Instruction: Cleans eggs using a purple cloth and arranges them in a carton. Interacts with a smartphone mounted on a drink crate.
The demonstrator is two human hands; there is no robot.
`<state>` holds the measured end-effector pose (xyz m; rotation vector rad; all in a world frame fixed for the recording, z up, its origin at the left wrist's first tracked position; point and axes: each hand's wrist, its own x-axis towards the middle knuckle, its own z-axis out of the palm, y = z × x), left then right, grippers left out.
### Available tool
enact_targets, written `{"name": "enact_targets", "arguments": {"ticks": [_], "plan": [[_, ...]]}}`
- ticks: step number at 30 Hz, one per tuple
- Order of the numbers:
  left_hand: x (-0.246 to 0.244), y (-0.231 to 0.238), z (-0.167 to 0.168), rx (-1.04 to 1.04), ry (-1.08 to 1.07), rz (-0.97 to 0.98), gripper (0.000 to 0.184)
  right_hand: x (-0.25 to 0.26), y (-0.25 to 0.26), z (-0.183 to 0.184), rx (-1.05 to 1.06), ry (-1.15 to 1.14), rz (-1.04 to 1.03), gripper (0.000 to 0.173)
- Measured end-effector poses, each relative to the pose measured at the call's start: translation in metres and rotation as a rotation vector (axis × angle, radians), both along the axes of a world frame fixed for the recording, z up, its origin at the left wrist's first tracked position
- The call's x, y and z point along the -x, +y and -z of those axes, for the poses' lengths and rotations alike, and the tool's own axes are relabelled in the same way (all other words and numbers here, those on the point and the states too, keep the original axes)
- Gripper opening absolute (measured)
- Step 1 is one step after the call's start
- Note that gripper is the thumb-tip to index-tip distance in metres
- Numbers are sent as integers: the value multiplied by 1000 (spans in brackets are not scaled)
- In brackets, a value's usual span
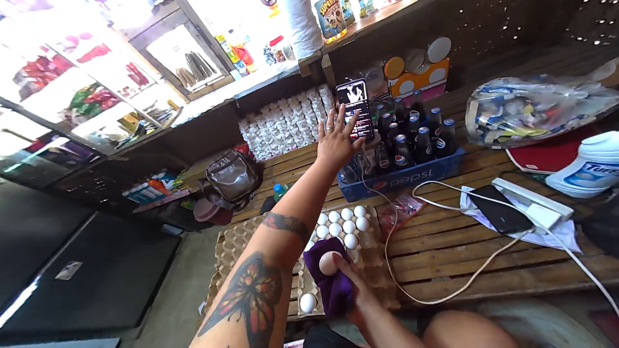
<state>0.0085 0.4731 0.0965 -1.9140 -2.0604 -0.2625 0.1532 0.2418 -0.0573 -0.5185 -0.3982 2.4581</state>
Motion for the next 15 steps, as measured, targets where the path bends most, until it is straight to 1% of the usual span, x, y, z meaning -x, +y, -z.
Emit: {"name": "enact_targets", "arguments": {"ticks": [2,4,6,7,9,12,13,15], "plan": [[0,-2,0,-20,-9,11,69,-1,0,-1,8,-3,2,75],[-1,-8,1,-52,-7,48,70,-2,1,-5,33,-38,-1,71],[-2,-24,1,-58,-9,107,70,-3,0,-8,46,-63,1,70],[-2,-37,1,-45,-22,155,70,-3,0,-7,51,-52,-4,73],[-3,-73,5,58,-83,267,69,-4,-1,-5,49,-45,-11,75],[-2,-144,18,305,-262,401,64,-3,-1,-2,36,-40,-12,74],[-2,-170,24,336,-309,448,61,-2,-1,-2,42,-29,-11,71],[-1,-219,39,261,-279,560,52,-1,-3,-2,57,-16,-5,59]]}}
